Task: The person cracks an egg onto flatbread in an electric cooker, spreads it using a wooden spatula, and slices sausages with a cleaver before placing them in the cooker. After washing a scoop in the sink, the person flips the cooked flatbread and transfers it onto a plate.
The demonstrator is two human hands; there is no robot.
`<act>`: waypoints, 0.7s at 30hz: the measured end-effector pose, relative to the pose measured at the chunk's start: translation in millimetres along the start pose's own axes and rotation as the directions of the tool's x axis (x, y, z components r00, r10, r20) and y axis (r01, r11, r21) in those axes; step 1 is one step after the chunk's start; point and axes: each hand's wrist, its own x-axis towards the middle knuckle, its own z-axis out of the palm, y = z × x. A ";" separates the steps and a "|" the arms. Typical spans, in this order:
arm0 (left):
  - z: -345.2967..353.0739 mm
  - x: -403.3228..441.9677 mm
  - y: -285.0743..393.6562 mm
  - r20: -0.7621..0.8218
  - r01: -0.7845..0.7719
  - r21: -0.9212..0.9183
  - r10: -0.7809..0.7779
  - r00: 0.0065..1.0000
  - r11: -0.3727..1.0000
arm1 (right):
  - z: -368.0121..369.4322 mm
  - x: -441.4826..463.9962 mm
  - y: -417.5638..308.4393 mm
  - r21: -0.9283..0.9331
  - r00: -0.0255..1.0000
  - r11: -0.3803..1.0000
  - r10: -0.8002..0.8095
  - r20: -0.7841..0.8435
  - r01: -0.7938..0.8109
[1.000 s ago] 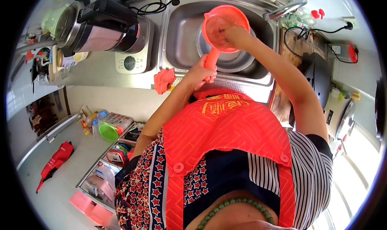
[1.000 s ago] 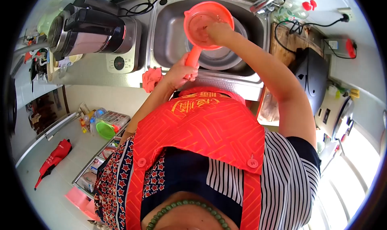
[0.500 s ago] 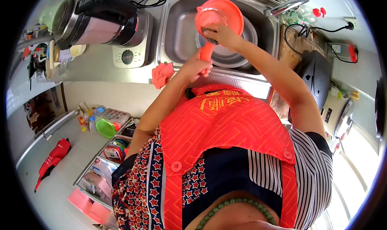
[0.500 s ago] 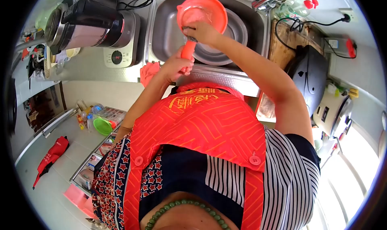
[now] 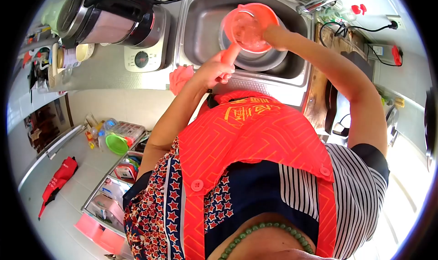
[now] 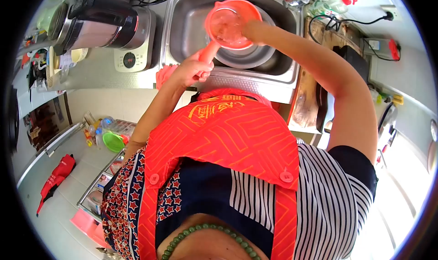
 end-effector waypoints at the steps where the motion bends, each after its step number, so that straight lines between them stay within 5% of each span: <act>1: 4.9 0.2 -2.0 0.018 0.007 -0.011 -0.007 1.000 1.000 | -8.7 -10.4 -12.6 0.298 0.999 0.953 -0.043 -0.014 0.045; 3: 12.5 2.5 -10.0 0.045 0.048 -0.046 -0.046 0.998 0.998 | -22.2 -33.6 -29.4 0.787 0.992 0.605 -0.105 -0.073 0.121; 5: 21.6 1.5 -16.0 0.071 0.063 -0.054 -0.059 0.996 0.997 | 5.8 -1.0 -31.4 0.917 0.942 0.216 -0.086 -0.324 0.335; 6: 23.1 -0.3 -18.6 0.082 0.075 -0.058 -0.070 0.994 0.996 | 5.3 2.1 -38.5 0.900 0.900 0.003 -0.037 -0.435 0.436; 9: 28.5 -2.7 -19.6 0.046 0.072 -0.050 -0.069 0.997 0.996 | -13.0 9.4 -55.6 0.892 0.945 -0.320 0.176 -0.275 0.319; 11: 38.1 0.2 -19.3 0.038 0.047 -0.053 -0.045 0.998 0.997 | -16.0 36.3 -60.8 0.679 0.932 -0.640 0.272 -0.238 0.360; 14: 47.4 2.9 -22.7 0.071 0.015 -0.063 -0.010 0.997 0.998 | -49.4 51.6 -52.0 0.465 0.904 -0.796 0.427 -0.021 0.387; 16: 51.5 4.7 -24.2 0.070 -0.008 -0.097 0.015 0.997 0.995 | -59.5 43.0 -45.2 0.150 0.904 -0.898 0.424 0.056 0.412; 20: 52.1 9.6 -26.4 0.040 -0.025 -0.098 0.029 0.999 0.995 | -81.0 31.2 -37.0 -0.489 0.924 -0.786 0.345 0.163 0.380; 21: 51.7 11.1 -28.4 0.016 -0.027 -0.067 0.028 0.999 0.997 | -79.0 34.6 -38.4 -0.365 0.929 -0.854 0.345 0.136 0.370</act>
